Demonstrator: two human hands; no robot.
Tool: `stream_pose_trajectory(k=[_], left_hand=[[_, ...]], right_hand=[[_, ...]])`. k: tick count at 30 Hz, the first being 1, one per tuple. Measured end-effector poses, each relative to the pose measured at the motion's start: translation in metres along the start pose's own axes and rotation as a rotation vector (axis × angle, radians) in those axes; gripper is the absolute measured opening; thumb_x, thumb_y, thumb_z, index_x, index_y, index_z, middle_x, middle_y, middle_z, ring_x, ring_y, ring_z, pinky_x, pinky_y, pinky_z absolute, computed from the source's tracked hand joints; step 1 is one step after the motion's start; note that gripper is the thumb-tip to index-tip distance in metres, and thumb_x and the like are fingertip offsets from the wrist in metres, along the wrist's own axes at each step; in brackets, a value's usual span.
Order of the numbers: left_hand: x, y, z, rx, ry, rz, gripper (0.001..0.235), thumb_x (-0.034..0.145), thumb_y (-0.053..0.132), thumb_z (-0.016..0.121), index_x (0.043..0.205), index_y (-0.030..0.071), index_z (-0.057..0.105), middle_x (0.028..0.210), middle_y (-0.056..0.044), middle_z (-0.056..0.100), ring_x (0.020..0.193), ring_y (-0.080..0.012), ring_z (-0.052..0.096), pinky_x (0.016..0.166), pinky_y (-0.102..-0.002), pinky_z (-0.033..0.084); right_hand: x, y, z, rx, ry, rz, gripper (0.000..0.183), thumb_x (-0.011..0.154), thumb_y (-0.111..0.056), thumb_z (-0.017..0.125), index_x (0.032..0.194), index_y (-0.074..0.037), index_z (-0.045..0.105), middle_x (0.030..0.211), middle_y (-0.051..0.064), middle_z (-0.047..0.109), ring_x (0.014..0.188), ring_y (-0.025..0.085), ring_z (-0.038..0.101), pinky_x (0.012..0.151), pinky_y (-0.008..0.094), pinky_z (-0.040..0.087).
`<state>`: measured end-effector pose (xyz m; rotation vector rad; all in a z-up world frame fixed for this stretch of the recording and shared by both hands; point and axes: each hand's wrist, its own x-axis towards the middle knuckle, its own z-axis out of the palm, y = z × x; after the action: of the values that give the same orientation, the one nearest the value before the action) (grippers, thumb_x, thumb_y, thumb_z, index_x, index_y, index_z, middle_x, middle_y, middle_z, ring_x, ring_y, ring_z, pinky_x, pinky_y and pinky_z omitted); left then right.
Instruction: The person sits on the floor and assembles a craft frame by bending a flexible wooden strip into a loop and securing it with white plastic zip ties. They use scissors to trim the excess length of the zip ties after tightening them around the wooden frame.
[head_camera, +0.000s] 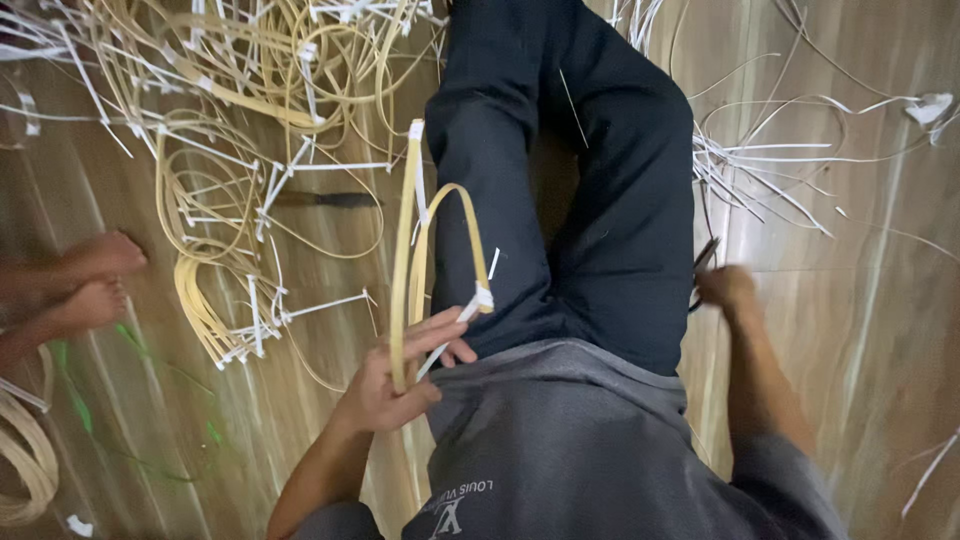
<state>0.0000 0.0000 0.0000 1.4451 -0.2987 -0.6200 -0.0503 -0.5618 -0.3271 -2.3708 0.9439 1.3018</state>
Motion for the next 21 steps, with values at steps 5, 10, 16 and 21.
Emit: stream_pose_trajectory(k=[5,10,16,21], left_hand=[[-0.004,0.006,-0.005,0.007,0.037,0.037,0.072,0.072,0.003,0.063,0.144,-0.004,0.057,0.152,-0.026,0.057,0.111,-0.0289,0.075,0.092,-0.038,0.058],[-0.003,0.008,-0.002,0.019,0.032,0.041,0.074,0.071,0.001,0.061,0.144,-0.004,0.058,0.152,-0.026,0.058,0.11,-0.0285,0.074,0.093,-0.038,0.057],[-0.007,0.007,0.001,0.1,-0.007,-0.008,0.076,0.065,0.0,0.064,0.141,-0.001,0.059,0.152,-0.026,0.056,0.111,-0.0277,0.076,0.094,-0.038,0.058],[-0.011,0.0,-0.004,0.272,-0.044,0.2,0.07,0.073,-0.002,0.064,0.142,-0.001,0.055,0.132,-0.011,0.067,0.131,-0.0338,0.063,0.119,-0.047,0.038]], right_hand=[[-0.144,-0.071,-0.133,0.785,0.485,-0.524,0.025,0.111,-0.018,0.059,0.118,0.003,0.071,0.1,0.014,0.075,0.085,0.018,0.07,0.072,0.03,0.055],[-0.239,-0.168,-0.177,1.004,0.056,-0.864,0.035,0.111,-0.027,0.053,0.124,0.003,0.066,0.108,0.017,0.075,0.09,0.023,0.075,0.077,0.033,0.059],[-0.268,-0.303,-0.095,0.937,-0.81,-0.775,0.047,0.101,-0.037,0.055,0.132,-0.002,0.063,0.103,0.015,0.079,0.08,0.017,0.077,0.066,0.028,0.063],[-0.258,-0.34,-0.076,1.225,-1.116,-0.723,0.03,0.101,-0.018,0.067,0.123,0.002,0.065,0.102,0.015,0.078,0.081,0.016,0.076,0.069,0.027,0.063]])
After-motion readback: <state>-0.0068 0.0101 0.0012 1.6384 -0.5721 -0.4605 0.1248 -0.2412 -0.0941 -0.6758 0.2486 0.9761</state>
